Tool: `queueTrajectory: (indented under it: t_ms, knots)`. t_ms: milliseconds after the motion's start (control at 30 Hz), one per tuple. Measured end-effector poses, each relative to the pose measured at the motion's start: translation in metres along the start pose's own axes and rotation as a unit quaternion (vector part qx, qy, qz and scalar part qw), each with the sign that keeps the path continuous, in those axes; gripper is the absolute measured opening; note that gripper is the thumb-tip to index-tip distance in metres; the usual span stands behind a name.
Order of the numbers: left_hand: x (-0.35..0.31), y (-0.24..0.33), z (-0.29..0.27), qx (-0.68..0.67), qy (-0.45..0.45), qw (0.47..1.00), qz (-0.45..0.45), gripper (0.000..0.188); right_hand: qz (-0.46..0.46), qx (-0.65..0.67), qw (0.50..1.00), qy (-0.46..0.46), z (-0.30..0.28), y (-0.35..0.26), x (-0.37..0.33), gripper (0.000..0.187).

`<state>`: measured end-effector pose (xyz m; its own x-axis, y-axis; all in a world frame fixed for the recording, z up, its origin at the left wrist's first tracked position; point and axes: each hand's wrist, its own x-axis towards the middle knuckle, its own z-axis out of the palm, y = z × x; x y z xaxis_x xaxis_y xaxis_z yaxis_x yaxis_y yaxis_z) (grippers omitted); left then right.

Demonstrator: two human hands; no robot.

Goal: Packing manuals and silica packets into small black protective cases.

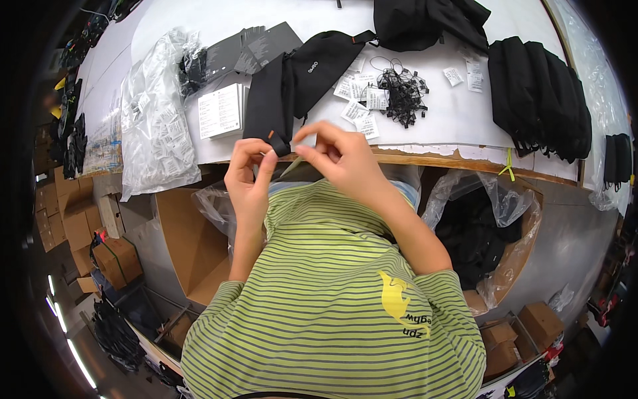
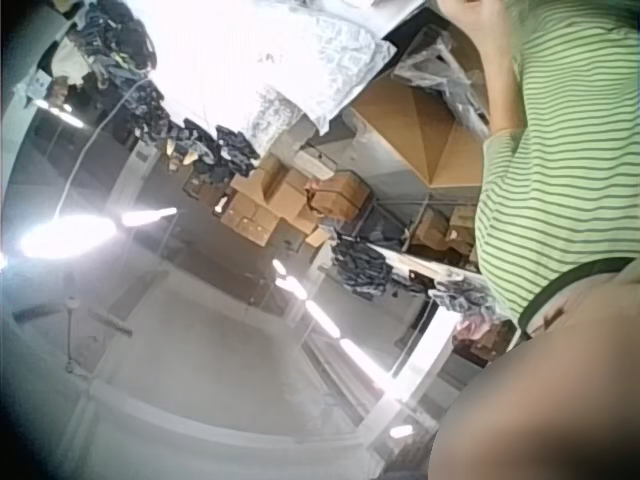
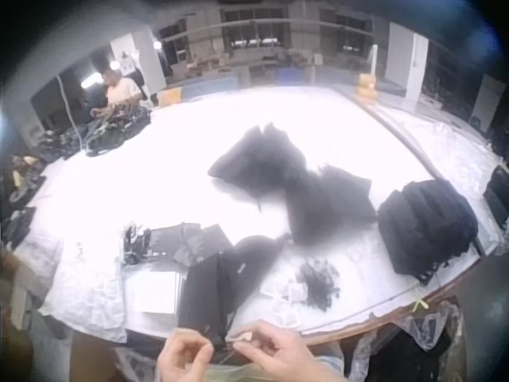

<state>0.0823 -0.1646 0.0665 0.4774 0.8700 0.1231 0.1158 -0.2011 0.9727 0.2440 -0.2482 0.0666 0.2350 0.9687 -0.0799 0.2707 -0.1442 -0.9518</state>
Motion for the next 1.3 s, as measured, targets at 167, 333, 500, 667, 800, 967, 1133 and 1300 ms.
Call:
queueTrajectory:
  t_ms: [167,333,500,667,800,967,1133,1300]
  knots:
    - [-0.001,0.017,-0.005,-0.206,0.0,0.977,-0.056,0.007,0.015,0.37,0.928,0.042,-0.008,0.011,-0.004,0.013]
    - [-0.005,0.017,-0.004,-0.205,-0.034,0.97,-0.125,0.009,-0.003,0.357,0.931,0.068,-0.013,0.016,-0.006,0.01]
    - [-0.004,0.024,0.007,-0.142,-0.044,0.98,-0.134,0.011,0.027,0.385,0.921,0.056,-0.013,0.01,-0.011,0.01]
    - [-0.004,0.024,0.012,-0.026,-0.064,0.993,-0.099,0.008,0.048,0.38,0.923,0.039,-0.001,0.005,-0.012,0.011]
    - [-0.004,0.023,0.012,0.001,-0.08,0.995,-0.059,0.007,0.06,0.352,0.933,0.045,0.001,0.005,-0.013,0.014]
    - [-0.004,0.025,0.01,0.024,-0.089,0.994,-0.064,0.009,0.061,0.306,0.949,0.055,0.001,0.002,-0.015,0.013]
    - [-0.004,0.023,0.008,0.082,-0.116,0.989,-0.029,0.009,0.019,0.182,0.98,0.08,0.002,0.003,-0.017,0.011]
    - [0.001,0.012,0.004,-0.08,-0.132,0.983,-0.099,0.012,0.01,0.195,0.981,0.019,-0.003,0.004,-0.02,0.011]
